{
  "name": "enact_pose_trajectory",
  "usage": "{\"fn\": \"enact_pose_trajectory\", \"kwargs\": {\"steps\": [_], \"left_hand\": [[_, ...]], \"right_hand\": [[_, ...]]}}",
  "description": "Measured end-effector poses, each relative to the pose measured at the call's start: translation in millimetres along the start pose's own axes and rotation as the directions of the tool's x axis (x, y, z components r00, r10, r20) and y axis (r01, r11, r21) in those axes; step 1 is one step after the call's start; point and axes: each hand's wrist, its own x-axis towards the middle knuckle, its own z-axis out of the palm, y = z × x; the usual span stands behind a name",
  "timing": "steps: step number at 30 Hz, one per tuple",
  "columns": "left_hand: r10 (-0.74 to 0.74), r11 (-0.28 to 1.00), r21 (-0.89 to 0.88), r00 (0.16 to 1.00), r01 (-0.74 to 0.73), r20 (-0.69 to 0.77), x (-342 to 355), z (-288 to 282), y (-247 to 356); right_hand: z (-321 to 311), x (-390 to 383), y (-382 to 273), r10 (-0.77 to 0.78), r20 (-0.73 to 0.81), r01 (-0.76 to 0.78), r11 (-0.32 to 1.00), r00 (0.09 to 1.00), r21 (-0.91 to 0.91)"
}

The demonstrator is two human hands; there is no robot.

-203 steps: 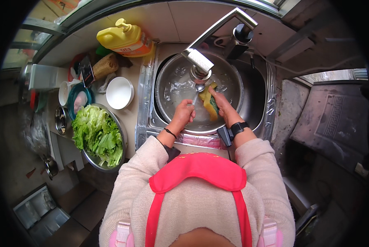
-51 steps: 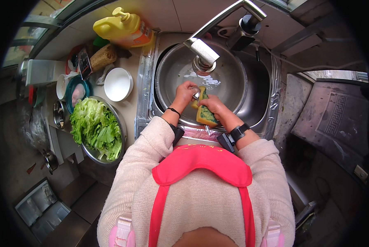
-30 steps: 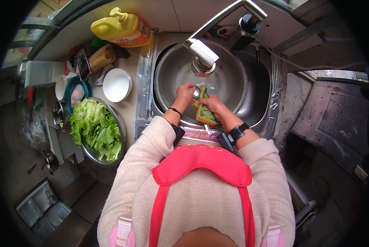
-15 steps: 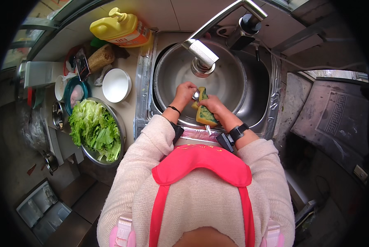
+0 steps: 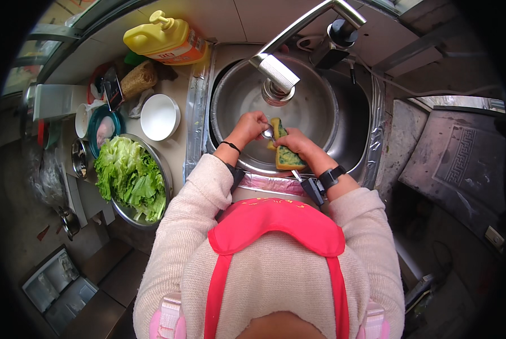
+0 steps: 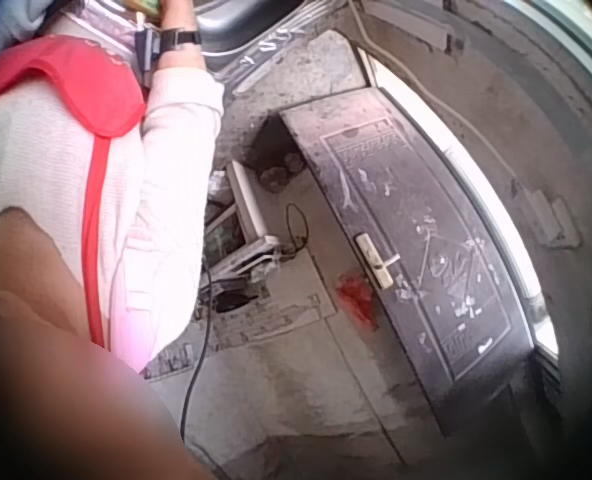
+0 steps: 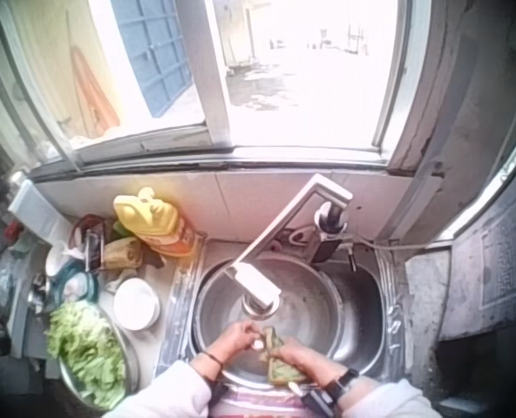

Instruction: The person peels garlic cloves, places them in a basket, then chops them on a cutting board. They wash a bowl and a spoon in the sink using a sponge. The person wears a red apron and works at a wooden countertop in a kitchen.

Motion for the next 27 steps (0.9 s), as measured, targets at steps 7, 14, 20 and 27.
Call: {"fn": "enact_pose_trajectory", "kwargs": {"steps": [7,14,20,27], "left_hand": [[0.02,0.998,-0.054,1.0,-0.019,0.016,6.2,6.2,-8.9],[-0.025,0.991,0.133,0.998,0.032,-0.05,13.4,14.7,-20.2],[0.1,0.99,0.111,0.988,-0.087,-0.114,25.3,26.8,-29.8],[-0.139,0.945,-0.325,0.93,0.023,-0.34,12.4,-7.7,-19.9]], "right_hand": [[-2.9,-4.6,-5.4,0.023,-0.028,-0.024,0.999,0.999,-0.025],[-6.0,5.4,0.8,0.033,-0.063,-0.042,0.988,0.997,-0.146],[-5.2,31.0,16.7,-0.027,-0.153,-0.021,0.952,0.988,-0.304],[-33.0,25.6,2.8,-0.024,-0.242,0.036,0.998,0.97,0.044]]}}
